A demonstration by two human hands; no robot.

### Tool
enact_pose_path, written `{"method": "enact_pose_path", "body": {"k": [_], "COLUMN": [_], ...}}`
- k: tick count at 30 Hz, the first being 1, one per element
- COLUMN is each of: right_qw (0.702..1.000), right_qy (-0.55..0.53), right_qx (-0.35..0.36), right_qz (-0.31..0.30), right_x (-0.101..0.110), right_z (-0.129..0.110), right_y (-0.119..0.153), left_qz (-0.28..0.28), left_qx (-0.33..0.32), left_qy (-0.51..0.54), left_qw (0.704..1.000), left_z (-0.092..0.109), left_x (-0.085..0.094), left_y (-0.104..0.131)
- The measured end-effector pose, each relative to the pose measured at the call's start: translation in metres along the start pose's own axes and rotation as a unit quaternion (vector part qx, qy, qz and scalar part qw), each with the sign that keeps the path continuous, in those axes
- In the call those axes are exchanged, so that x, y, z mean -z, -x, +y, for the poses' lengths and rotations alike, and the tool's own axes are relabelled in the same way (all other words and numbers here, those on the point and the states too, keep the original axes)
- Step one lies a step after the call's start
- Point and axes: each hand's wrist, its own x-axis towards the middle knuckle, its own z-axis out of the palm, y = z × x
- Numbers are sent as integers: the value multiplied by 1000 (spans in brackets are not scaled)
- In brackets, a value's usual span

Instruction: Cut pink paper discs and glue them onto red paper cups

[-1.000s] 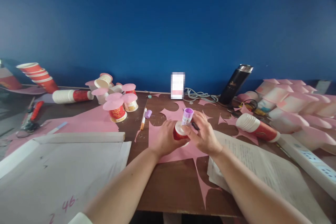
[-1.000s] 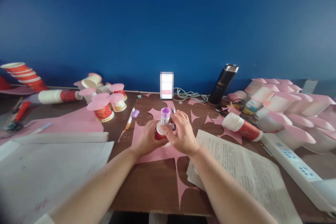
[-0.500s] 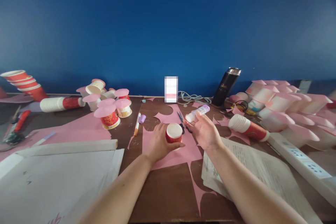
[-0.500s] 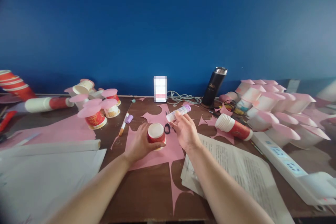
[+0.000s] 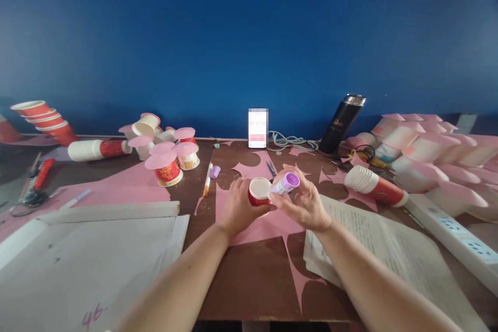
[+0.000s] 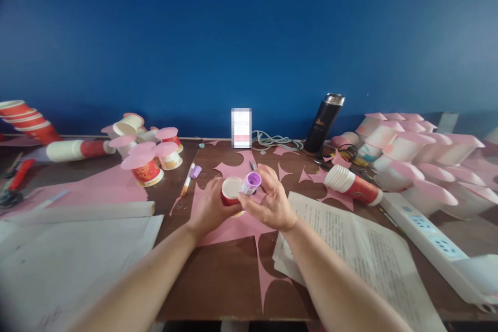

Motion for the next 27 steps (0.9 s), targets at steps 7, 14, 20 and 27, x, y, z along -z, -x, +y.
{"method": "enact_pose_path", "body": {"k": [7, 14, 20, 27], "right_qw": [986, 982, 846, 706], "right_qy": [-118, -120, -410, -592], "right_qx": [-87, -125, -270, -359], "right_qz": [84, 78, 206, 149], "right_x": [0, -4, -7, -2], "right_z": [0, 5, 23, 20], "right_y": [1, -1, -12, -15], "left_qz": [3, 9, 7, 117], "left_qx": [11, 11, -2, -89], "left_qy": [-2, -6, 5, -12], "left_qw": [1000, 1000, 1000, 989], "left_z": [1, 1, -2, 6], "left_x": [0, -1, 1, 16], "left_y": [2, 0, 3, 4]}}
